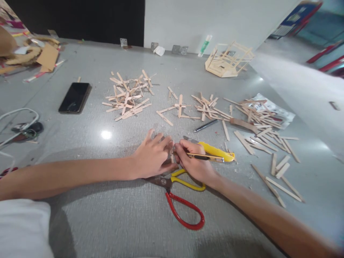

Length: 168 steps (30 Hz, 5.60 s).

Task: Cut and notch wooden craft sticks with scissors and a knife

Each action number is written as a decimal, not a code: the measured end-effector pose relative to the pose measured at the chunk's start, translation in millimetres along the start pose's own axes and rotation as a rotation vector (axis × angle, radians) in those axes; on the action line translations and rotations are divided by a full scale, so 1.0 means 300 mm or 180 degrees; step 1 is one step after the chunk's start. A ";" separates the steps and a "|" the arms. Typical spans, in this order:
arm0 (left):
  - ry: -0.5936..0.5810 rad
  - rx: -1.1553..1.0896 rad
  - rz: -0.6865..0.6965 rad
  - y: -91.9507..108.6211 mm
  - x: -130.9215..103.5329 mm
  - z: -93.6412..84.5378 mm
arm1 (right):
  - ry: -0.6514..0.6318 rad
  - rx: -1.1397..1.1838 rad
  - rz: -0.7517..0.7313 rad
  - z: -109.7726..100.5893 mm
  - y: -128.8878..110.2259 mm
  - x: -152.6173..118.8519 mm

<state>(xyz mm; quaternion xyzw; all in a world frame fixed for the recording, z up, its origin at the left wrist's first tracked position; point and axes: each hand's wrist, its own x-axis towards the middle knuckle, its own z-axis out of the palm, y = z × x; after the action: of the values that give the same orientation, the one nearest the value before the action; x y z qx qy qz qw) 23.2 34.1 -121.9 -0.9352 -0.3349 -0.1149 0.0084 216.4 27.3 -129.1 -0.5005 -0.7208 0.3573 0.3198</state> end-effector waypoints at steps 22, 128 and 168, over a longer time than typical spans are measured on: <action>-0.0094 -0.0014 -0.0013 -0.003 0.002 -0.007 | 0.0039 -0.0321 -0.0257 -0.007 -0.008 -0.001; 0.1042 -0.2306 -0.0587 -0.008 0.009 -0.201 | 0.1533 0.0464 -0.0724 -0.055 -0.010 -0.074; -0.0749 -0.3745 -0.1393 0.001 0.036 -0.249 | 0.1066 0.0728 -0.0788 -0.098 -0.092 -0.087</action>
<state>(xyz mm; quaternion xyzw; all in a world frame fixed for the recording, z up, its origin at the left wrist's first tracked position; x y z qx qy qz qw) 16.0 33.8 -46.9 -0.6998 -0.3977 -0.1752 -0.5669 234.7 1.5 -92.8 -0.4211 -0.6684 0.3067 0.5309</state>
